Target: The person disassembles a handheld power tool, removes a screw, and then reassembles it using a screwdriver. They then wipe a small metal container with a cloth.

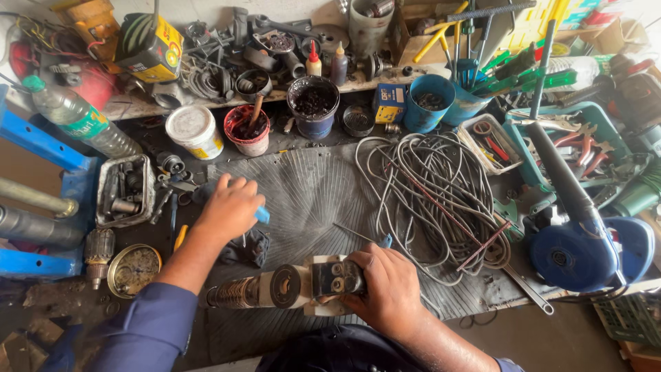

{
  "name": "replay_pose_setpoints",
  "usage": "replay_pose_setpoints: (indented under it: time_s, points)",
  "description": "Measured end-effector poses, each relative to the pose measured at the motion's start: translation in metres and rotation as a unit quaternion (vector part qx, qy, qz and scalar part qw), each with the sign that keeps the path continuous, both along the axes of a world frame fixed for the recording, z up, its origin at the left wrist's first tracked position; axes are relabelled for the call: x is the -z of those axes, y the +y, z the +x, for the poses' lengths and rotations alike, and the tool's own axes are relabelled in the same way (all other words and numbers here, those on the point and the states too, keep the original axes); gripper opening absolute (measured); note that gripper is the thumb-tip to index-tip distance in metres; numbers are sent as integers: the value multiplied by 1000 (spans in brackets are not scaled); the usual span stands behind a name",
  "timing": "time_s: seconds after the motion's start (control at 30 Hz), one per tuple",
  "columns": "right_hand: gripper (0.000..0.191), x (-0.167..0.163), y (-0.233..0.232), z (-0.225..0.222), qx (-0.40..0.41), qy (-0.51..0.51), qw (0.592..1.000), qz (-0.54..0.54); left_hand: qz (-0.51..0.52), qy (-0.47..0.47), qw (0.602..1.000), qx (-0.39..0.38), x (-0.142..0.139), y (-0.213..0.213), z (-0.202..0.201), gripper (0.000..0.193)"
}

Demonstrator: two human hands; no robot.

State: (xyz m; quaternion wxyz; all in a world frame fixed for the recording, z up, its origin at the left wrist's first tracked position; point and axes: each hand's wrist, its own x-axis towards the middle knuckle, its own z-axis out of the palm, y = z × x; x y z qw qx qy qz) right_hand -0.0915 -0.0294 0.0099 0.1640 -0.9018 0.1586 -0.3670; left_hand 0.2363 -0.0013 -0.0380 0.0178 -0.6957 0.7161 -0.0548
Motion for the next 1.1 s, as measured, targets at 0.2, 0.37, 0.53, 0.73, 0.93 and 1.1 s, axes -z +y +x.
replay_pose_setpoints:
  time_s: [0.2,0.37,0.53,0.73,0.93,1.1]
  points:
    - [54,-17,-3,3,-37,11,997,72,-144,336,926,-90,-63,22,-8,29]
    - [58,-26,-6,3,-52,-3,995,83,-256,642,721,58,-88,81,-49,36]
    - [47,-20,-1,10,14,14,996,90,-209,647,731,55,-94,105,-79,45]
    - [43,-16,-1,9,36,30,994,100,-227,591,773,34,-92,108,-86,46]
    - [41,-16,0,8,35,24,995,88,-225,594,772,15,-105,107,-92,47]
    - [44,-16,-2,8,34,37,994,94,-258,401,878,-35,-135,103,-104,48]
